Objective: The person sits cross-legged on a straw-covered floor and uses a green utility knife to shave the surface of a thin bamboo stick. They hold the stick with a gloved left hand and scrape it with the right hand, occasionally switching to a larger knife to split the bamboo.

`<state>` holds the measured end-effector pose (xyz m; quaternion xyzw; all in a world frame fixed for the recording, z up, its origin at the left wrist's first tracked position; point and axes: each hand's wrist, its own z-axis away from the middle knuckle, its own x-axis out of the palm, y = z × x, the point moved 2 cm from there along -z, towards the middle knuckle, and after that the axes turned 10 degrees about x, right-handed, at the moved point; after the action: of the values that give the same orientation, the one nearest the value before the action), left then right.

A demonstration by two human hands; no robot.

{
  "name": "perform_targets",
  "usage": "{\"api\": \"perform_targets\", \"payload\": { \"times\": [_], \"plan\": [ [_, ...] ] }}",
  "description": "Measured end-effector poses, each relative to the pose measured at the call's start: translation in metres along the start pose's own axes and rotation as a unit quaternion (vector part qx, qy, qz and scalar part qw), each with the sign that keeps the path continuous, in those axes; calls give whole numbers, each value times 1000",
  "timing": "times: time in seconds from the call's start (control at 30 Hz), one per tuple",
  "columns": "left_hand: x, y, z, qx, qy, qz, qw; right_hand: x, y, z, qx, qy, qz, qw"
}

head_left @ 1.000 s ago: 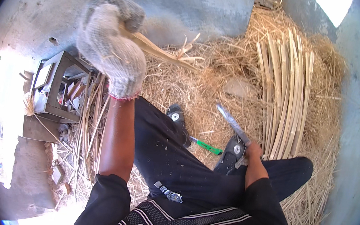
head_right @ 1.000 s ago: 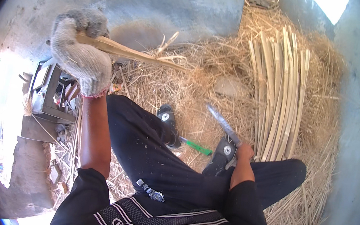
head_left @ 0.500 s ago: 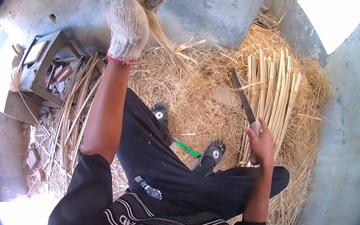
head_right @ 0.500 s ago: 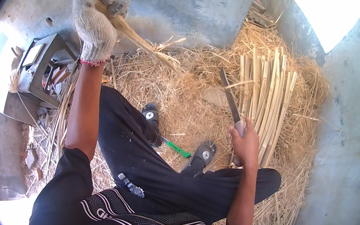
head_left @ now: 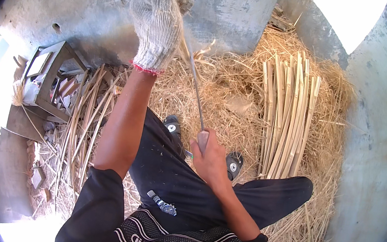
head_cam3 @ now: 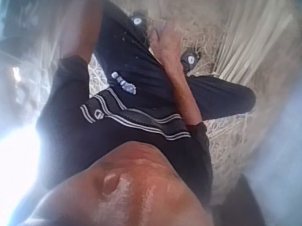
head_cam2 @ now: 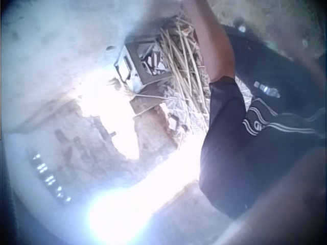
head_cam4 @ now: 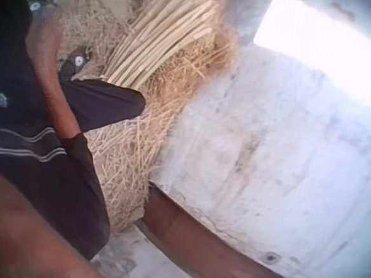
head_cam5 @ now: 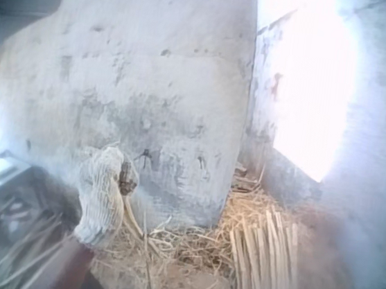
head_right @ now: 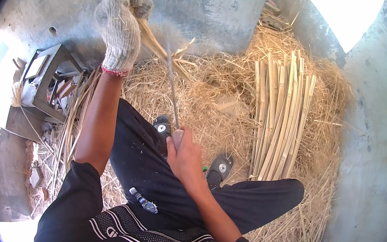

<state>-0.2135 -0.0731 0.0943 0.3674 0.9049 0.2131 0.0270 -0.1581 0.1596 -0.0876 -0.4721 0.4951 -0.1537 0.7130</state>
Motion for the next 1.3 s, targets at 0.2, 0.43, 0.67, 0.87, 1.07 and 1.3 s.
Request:
{"api": "perform_targets", "payload": {
  "times": [0.2,0.43,0.67,0.87,1.07,1.3],
  "plan": [
    [13,4,8,15,3,-45,999,-8,12,-15,86,-12,-76,993],
    [8,-14,3,-31,59,25,997,5,25,-16,159,-110,-258,947],
    [15,-3,7,-37,100,57,993,-24,3,-20,235,-208,-460,831],
    [28,8,2,-57,122,127,983,-12,-22,-21,-65,98,-194,974],
    [13,-6,6,-40,44,-56,997,32,29,-58,33,46,-77,995],
    [7,-2,-10,-82,-27,127,988,-32,13,-56,214,-290,-472,804]
  ]
}}
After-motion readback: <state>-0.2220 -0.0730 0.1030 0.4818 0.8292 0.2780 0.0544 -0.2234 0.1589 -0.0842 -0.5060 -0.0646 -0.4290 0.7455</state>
